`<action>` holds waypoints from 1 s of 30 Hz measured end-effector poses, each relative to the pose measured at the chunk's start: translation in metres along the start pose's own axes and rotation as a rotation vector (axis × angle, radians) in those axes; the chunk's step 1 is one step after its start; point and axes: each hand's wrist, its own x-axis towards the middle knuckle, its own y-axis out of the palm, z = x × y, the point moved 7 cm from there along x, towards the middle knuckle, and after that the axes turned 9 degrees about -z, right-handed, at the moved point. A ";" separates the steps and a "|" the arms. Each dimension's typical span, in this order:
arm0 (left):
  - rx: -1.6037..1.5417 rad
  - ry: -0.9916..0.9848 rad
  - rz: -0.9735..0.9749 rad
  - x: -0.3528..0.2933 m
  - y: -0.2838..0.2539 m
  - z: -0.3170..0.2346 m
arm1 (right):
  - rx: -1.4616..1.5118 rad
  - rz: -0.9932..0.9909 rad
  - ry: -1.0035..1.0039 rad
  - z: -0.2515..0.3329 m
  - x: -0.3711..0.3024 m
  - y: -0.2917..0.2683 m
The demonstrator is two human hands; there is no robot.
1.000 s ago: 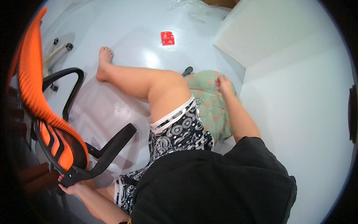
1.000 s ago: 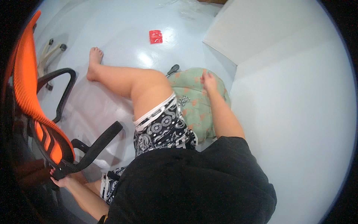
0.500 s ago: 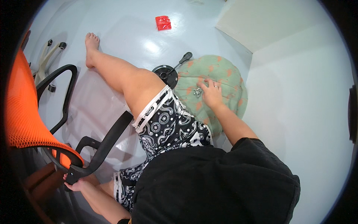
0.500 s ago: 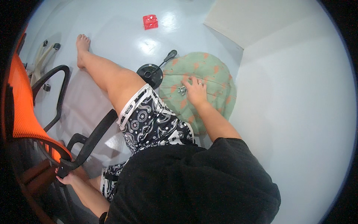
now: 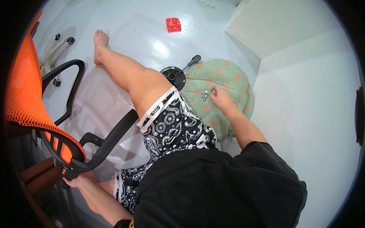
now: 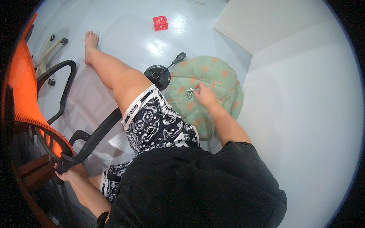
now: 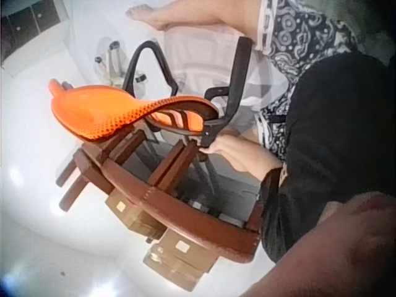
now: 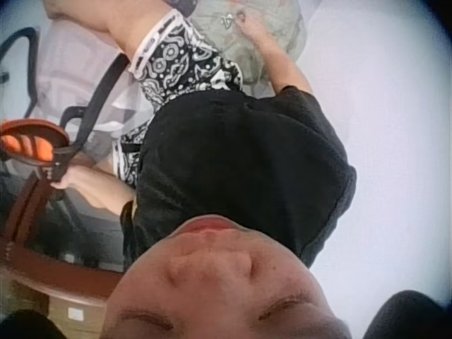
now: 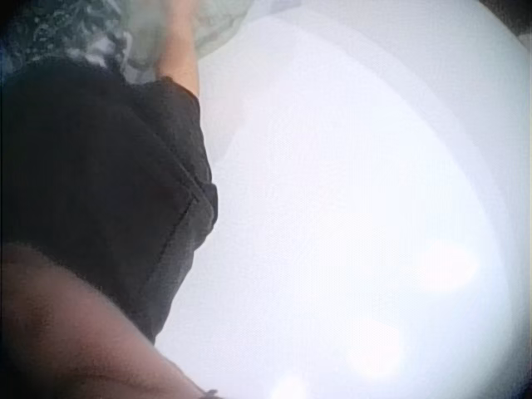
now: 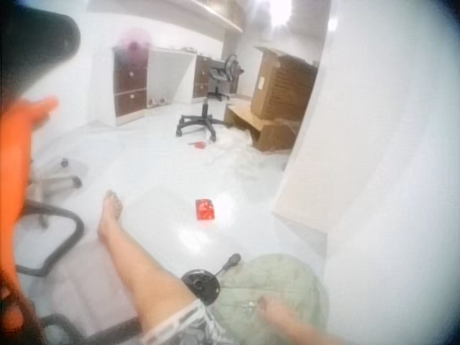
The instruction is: The person assembles an office chair by attaching the backrest to the seat using an Allen key. They tighten multiple screws on both sides of the backrest and then flip the chair to inspect the underside.
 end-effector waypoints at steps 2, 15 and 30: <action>0.023 0.020 -0.030 0.002 -0.004 -0.002 | -0.201 0.009 -0.128 0.012 -0.004 0.006; 0.014 -0.027 0.032 0.019 -0.010 0.002 | 1.312 0.192 0.657 -0.001 -0.013 0.001; 0.030 -0.029 -0.054 0.002 -0.003 0.005 | -0.041 0.074 0.234 -0.012 0.017 0.039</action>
